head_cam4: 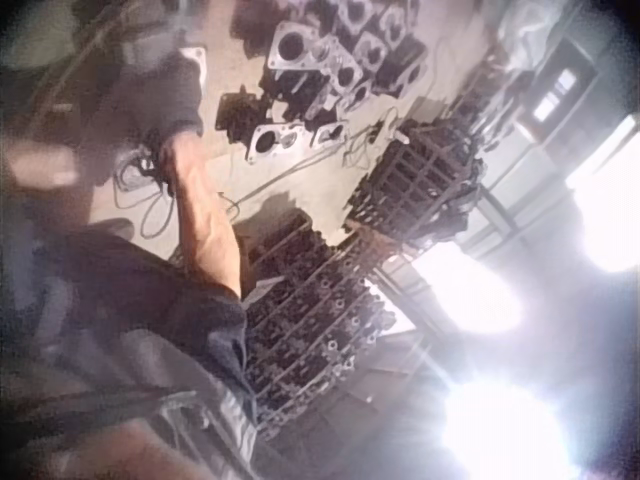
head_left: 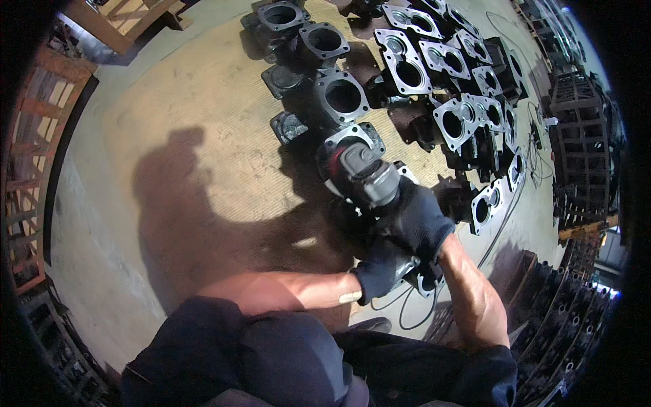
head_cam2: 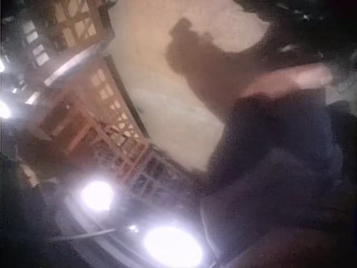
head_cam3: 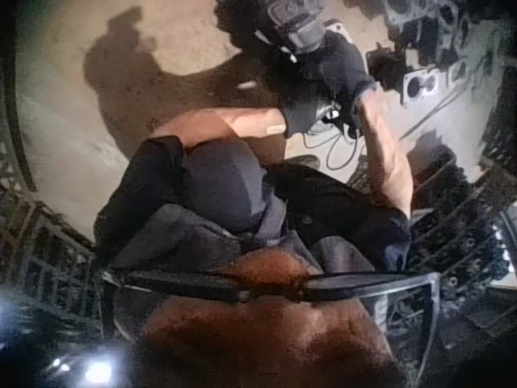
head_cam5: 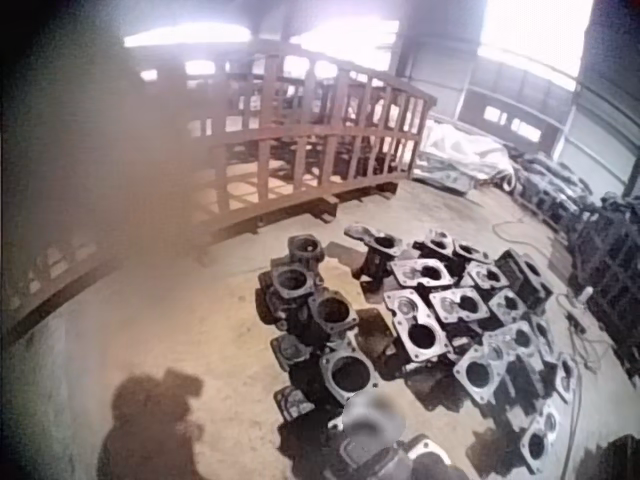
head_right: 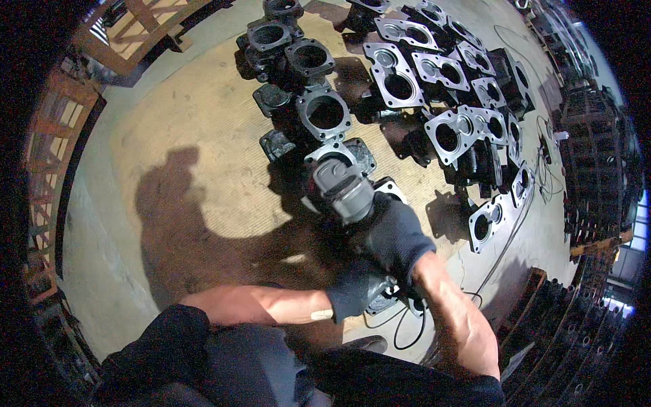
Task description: The person uses a handheld angle grinder to smooth the edges of metal parts laid out on the floor. They work on several parts sequentially, repositioning them as needed, and then place the finished pieces aside.
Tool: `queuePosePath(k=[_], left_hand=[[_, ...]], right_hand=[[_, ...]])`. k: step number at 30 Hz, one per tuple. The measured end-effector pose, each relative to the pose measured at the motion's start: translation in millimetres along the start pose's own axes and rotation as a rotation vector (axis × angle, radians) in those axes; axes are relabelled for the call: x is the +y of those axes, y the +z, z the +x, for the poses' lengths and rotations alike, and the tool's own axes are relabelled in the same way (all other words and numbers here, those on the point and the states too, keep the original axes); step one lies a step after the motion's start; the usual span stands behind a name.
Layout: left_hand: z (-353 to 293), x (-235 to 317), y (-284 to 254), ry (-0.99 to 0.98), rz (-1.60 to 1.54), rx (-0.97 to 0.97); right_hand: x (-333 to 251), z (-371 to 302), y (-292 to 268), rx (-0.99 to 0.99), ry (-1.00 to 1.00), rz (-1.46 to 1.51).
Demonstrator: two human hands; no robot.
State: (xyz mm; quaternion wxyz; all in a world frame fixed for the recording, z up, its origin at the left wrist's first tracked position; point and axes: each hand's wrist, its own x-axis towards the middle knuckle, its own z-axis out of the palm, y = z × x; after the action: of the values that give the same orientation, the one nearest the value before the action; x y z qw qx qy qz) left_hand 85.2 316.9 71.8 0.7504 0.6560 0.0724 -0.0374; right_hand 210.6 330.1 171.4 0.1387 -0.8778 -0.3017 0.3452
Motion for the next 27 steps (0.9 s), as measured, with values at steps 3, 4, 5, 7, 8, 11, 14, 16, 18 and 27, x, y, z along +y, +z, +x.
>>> queuePosePath(k=[3, 4, 5, 7, 8, 11, 14, 16, 18, 27], left_hand=[[-10, -15, 8, 0.037, -0.015, 0.023], [-2, -15, 4, 0.006, -0.038, -0.037], [4, -14, 0, 0.013, -0.041, -0.057], [16, -13, -11, 0.066, -0.024, -0.043], [16, -15, -15, 0.115, 0.019, -0.013], [15, -34, -19, 0.262, 0.189, 0.075], [1, 4, -26, -0.081, 0.119, -0.105], [-8, -32, 15, 0.095, 0.093, 0.022], [-9, -54, 37, 0.264, 0.141, 0.137], [18, -22, 1, 0.055, -0.081, 0.046]], right_hand=[[-2, -1, -3, -0.056, 0.038, -0.050], [1, 1, -2, -0.059, 0.023, -0.023], [0, 6, -2, 0.019, 0.010, 0.049], [-14, 16, -9, 0.014, 0.032, -0.001], [-21, 20, -11, 0.012, 0.039, -0.025], [-22, 27, -5, 0.015, 0.004, -0.042], [-17, 18, -3, -0.004, 0.031, -0.011], [0, 4, 6, -0.027, 0.010, 0.005], [4, -6, 10, -0.009, 0.021, -0.029], [15, 22, -3, 0.068, -0.012, 0.037]])
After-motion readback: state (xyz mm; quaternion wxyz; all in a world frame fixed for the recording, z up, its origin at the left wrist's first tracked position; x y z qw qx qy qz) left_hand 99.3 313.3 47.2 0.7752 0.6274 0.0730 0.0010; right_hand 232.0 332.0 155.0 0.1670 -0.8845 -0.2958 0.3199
